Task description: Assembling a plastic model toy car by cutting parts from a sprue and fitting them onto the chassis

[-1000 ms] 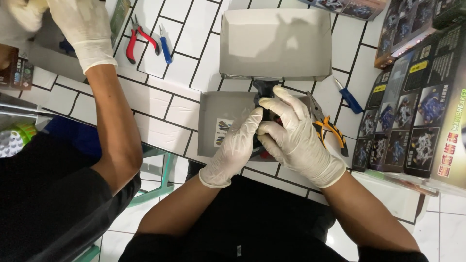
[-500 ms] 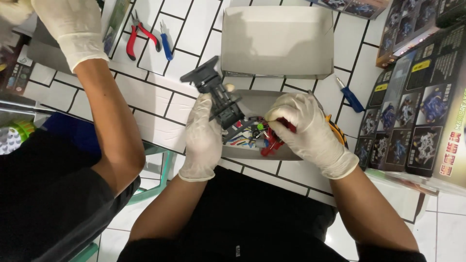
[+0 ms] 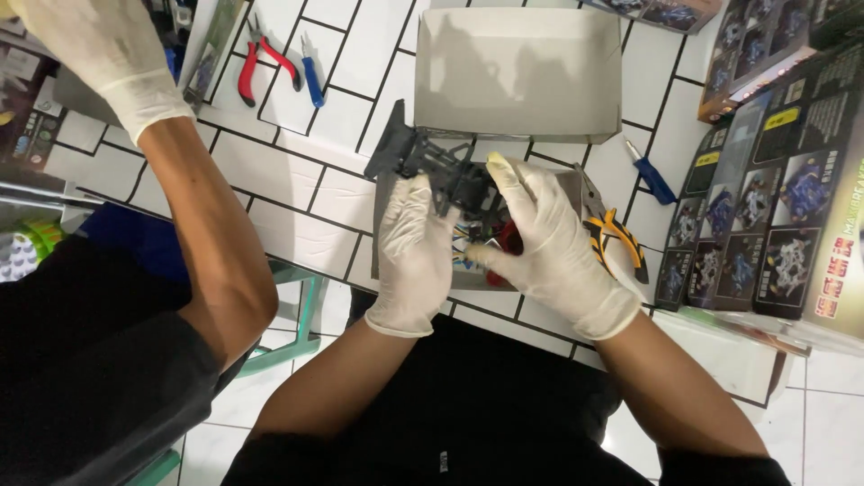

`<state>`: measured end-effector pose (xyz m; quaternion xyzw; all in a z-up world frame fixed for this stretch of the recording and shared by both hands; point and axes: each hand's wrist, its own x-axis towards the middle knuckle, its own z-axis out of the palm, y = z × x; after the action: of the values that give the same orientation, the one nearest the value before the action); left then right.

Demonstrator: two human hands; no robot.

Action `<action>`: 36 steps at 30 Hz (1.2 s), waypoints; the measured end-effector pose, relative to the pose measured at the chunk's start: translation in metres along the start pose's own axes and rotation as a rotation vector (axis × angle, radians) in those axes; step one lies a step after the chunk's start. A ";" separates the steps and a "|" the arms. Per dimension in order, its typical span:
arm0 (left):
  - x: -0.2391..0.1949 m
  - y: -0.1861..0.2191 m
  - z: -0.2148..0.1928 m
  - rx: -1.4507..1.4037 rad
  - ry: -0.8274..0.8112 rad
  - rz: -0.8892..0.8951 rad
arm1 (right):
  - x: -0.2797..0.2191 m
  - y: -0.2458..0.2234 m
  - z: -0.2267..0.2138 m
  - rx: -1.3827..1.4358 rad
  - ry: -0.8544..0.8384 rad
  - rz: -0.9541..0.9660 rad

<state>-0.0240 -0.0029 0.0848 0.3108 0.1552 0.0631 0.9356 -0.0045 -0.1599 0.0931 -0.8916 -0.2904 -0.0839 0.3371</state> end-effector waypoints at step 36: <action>0.025 0.045 -0.056 1.611 -0.361 0.412 | -0.052 0.020 -0.028 -0.710 -0.157 0.257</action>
<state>-0.0196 0.0696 0.0634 0.9091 -0.0587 0.0521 0.4091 -0.0338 -0.2141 0.0849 -0.9857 -0.1542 -0.0677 -0.0082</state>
